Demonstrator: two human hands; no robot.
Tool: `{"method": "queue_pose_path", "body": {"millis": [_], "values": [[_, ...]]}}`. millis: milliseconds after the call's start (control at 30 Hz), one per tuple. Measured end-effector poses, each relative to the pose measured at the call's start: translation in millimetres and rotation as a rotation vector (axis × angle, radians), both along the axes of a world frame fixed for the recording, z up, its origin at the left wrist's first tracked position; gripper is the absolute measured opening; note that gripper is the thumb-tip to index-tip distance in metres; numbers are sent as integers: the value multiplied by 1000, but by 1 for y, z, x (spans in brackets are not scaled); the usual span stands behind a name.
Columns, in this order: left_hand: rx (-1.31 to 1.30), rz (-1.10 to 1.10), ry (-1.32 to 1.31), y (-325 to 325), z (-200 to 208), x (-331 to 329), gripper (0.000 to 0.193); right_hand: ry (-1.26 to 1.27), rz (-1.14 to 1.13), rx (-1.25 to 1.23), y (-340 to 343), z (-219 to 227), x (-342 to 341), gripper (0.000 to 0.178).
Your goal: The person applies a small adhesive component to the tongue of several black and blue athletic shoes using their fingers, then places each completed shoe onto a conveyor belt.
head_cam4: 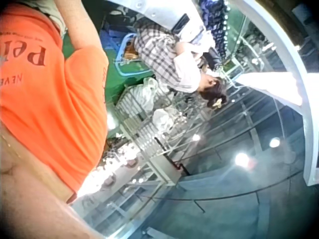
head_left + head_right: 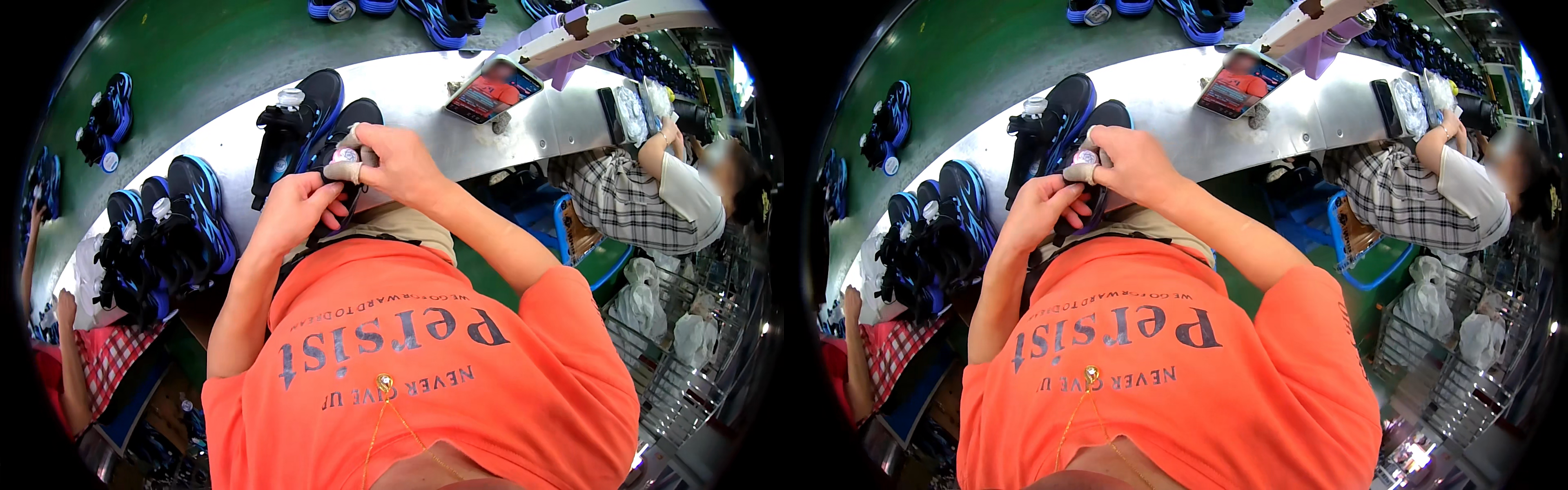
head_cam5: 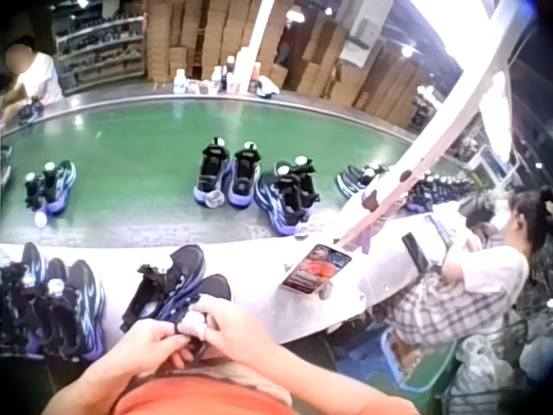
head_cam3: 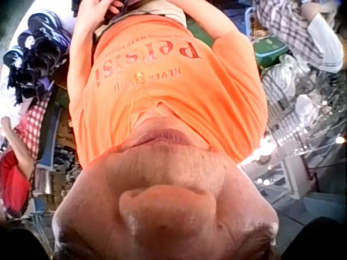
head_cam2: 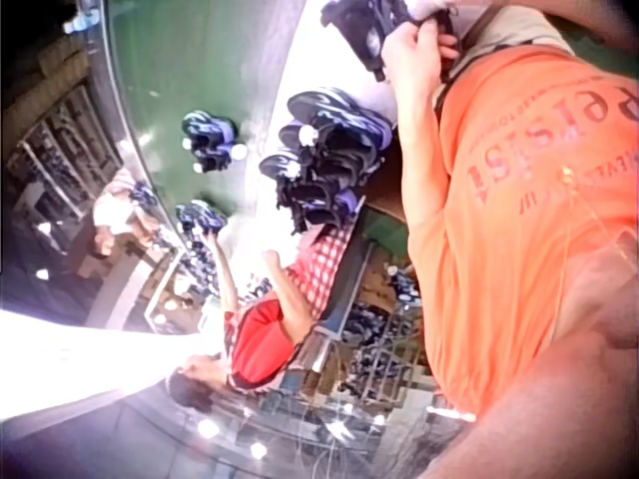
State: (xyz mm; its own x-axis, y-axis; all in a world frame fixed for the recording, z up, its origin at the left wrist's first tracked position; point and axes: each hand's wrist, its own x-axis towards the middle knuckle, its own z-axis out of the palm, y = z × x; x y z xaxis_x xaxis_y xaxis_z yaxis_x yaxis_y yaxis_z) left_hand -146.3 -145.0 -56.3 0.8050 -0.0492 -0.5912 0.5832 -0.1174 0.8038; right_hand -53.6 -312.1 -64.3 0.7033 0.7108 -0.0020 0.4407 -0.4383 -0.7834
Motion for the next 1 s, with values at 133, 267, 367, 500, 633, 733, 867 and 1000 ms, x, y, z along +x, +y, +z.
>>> {"method": "queue_pose_path", "body": {"millis": [133, 267, 367, 500, 633, 733, 867, 1000], "values": [[7, -1, 5, 2, -2, -4, 21, 72, 161, 273, -2, 0, 9, 34], [3, 65, -32, 2, -7, -9, 22, 128, 65, -82, 7, 12, 3, 30], [20, 176, -51, 12, 33, -12, 21, 189, 289, -89, 4, 19, 37, 27], [642, 442, -569, 56, 5, -9, 24, -131, 142, 317, 42, 4, 72, 37], [658, 247, -406, 69, -32, 2, 28, 73, 318, 167, 89, -20, 48, 60], [590, 285, -404, 75, -36, -20, 24, 324, 584, 240, 63, -5, 52, 65], [639, 249, -436, 64, -27, -25, 21, 187, 575, 173, 69, 0, 48, 68], [711, 483, -415, 54, -44, -26, 18, 38, 460, 108, 85, -2, 35, 53]]}}
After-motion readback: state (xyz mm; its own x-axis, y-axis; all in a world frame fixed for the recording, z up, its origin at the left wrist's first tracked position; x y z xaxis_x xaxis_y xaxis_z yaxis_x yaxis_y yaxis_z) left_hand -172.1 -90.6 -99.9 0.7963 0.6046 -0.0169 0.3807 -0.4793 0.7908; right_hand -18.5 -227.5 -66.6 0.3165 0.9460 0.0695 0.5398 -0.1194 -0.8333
